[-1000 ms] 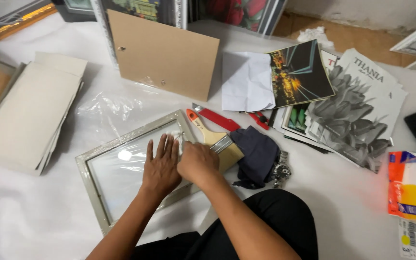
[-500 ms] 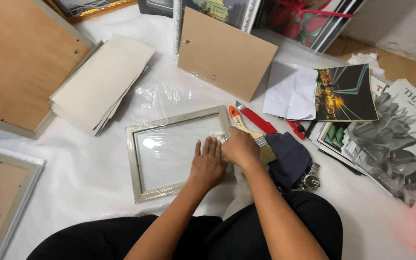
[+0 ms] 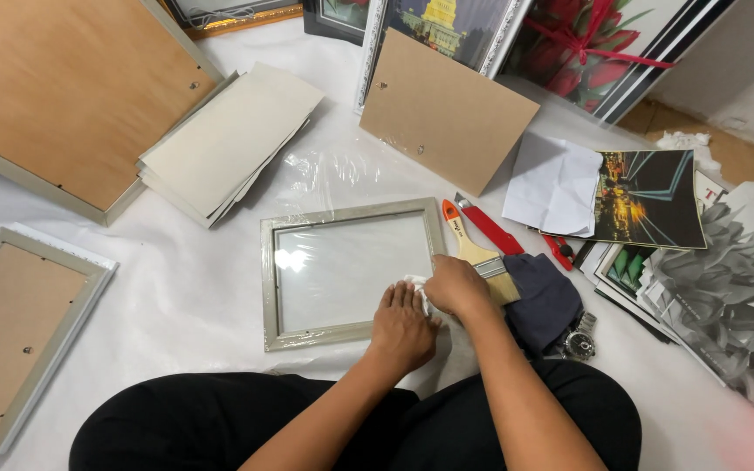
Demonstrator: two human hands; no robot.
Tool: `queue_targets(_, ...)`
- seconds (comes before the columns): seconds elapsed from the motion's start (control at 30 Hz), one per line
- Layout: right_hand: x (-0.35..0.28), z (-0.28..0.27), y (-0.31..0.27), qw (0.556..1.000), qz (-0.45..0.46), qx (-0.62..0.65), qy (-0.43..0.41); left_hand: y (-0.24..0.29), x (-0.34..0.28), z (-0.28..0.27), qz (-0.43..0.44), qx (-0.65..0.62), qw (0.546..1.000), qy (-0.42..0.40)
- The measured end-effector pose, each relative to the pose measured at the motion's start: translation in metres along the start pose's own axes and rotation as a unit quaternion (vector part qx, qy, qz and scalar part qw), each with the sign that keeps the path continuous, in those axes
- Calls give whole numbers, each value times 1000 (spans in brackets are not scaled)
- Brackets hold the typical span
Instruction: Cleaning the glass of picture frames using a brush and a cloth to remove dust and smudges.
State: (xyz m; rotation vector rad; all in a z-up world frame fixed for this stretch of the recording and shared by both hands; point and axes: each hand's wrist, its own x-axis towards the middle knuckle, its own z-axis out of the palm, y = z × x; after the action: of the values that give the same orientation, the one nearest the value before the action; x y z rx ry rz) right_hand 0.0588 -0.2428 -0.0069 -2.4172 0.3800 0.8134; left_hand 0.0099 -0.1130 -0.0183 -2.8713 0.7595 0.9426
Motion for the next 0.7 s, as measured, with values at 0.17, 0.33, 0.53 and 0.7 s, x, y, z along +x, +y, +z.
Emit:
queue_targets(0.17,-6,-7,-6,999,9,-25,-25,-25,29,-25,-30,0,1000,3)
queue_targets(0.33,5,-7,-2,999,-2,-44,-30,-50,78,-33,-62,-18,997,30)
queue_targets(0.53,-4,-14,-10,998,-4,-51,-44,-55,84,-42,-74,-26,996,38)
queue_targets(0.7,0,-8,-7,998,-11,-45,-35,-60,61,-21,-46,-4,999,22)
